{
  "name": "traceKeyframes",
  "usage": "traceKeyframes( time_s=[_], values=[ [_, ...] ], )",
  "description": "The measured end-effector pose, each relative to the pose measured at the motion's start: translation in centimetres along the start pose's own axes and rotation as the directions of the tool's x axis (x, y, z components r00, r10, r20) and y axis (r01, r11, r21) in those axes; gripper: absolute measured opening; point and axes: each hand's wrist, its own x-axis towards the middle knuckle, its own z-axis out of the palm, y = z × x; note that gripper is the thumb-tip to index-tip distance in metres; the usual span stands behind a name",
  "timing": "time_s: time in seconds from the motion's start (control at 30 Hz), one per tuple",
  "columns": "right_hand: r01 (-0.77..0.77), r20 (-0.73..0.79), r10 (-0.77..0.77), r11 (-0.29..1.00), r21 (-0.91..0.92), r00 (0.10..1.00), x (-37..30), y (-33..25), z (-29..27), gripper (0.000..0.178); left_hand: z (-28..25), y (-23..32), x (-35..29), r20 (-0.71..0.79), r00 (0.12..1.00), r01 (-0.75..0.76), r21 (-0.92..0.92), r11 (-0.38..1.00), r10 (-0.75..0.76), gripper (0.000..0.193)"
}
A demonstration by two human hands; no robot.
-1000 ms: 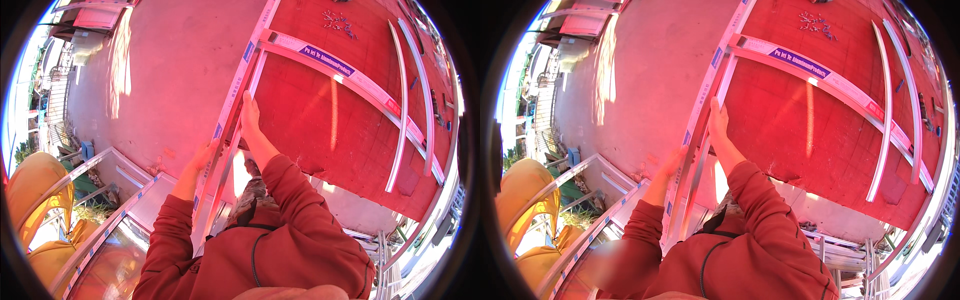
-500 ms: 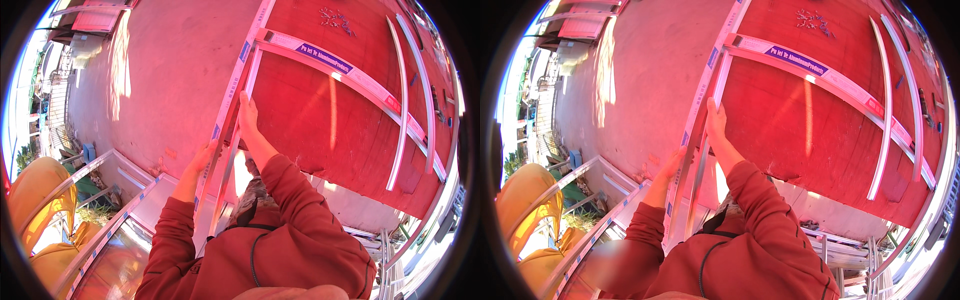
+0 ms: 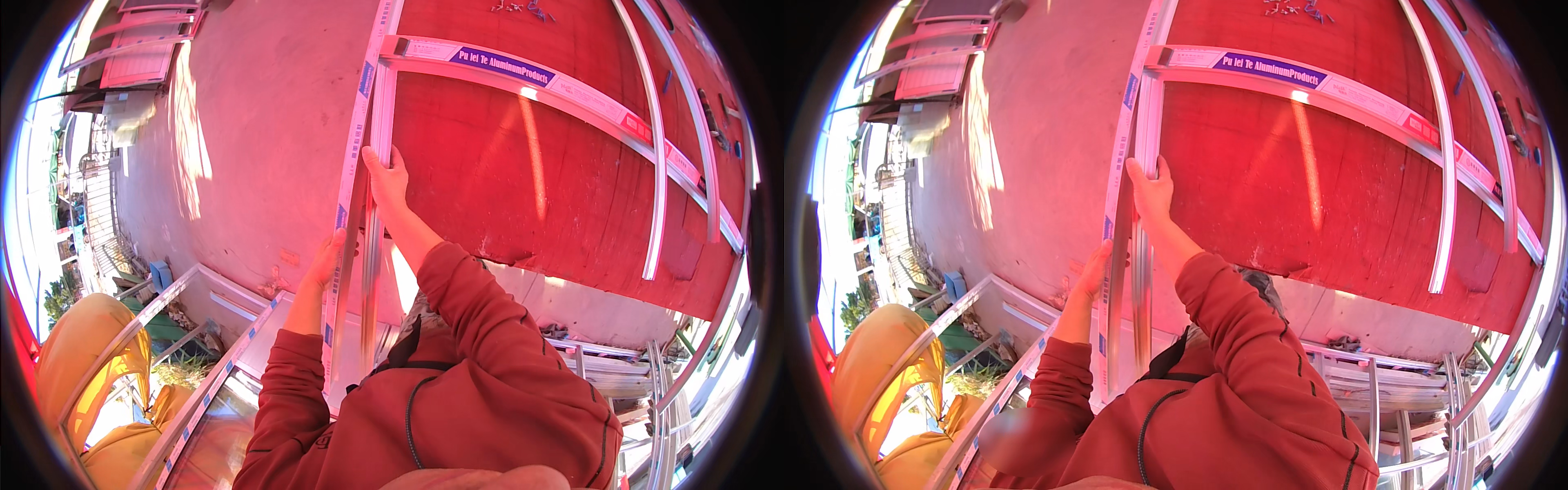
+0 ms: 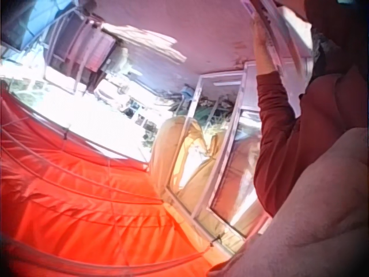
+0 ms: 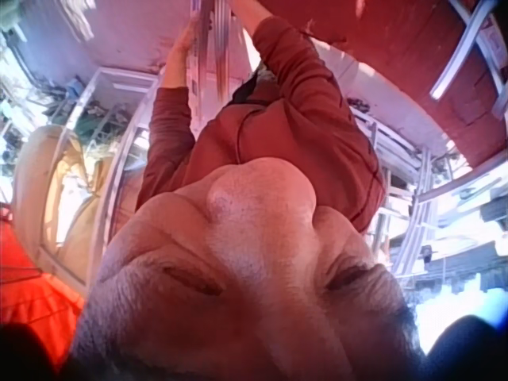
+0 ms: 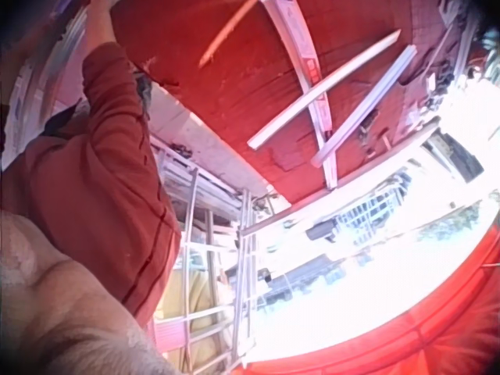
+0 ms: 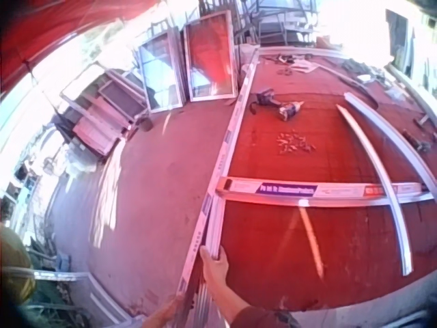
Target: The person picks up aluminum profiles, measures and cuts them using a miter saw, then fits the cut pieces into a red metal frame structure. The person handles multiple profiles, aligns them, and secures them within the frame.
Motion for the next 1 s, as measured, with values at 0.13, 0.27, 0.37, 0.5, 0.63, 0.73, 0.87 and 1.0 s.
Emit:
traceKeyframes(
  time_s=[0.13,0.27,0.37,0.5,0.63,0.73,0.87,1.0],
  values=[
    [-0.028,-0.025,0.028,0.999,0.023,0.999,-0.3,-0.4,0.3,0.074,-0.4,-0.4,0.3,0.001,1.000,0.008,0.005,1.000,-0.008,0.071],
    [0.003,-0.014,-0.002,0.999,0.034,1.000,-1.5,-1.2,0.2,0.062,0.2,-0.7,0.6,-0.027,0.999,0.017,-0.020,1.000,-0.017,0.073],
    [-0.001,0.006,0.000,0.998,0.059,1.000,-3.3,-1.1,-0.1,0.058,-0.7,-2.6,0.7,-0.108,0.993,0.051,0.067,0.996,-0.043,0.072],
    [0.014,-0.075,-0.013,1.000,0.022,0.997,-4.7,-3.2,-1.9,0.057,1.6,-3.5,-1.6,-0.249,0.832,-0.377,0.403,0.834,0.496,0.069],
    [0.051,-0.188,-0.042,0.998,0.042,0.981,-5.2,-7.1,-3.8,0.059,3.6,-2.1,-8.1,0.137,0.666,-0.543,0.763,0.351,0.733,0.069],
    [0.134,-0.230,-0.103,0.984,0.120,0.968,-5.1,-9.9,-6.3,0.059,4.8,-2.5,-11.7,0.168,0.826,-0.519,0.599,0.610,0.538,0.060],
    [0.234,-0.304,-0.191,0.966,0.113,0.934,-6.2,-15.4,-9.3,0.049,7.1,-3.0,-13.6,0.139,0.965,-0.263,0.575,0.775,0.224,0.043],
    [0.390,-0.054,-0.408,0.897,-0.206,0.911,-7.7,-20.6,-12.7,0.068,9.5,-1.3,-12.2,0.173,0.918,-0.389,0.570,0.724,0.358,0.032]
  ],
)
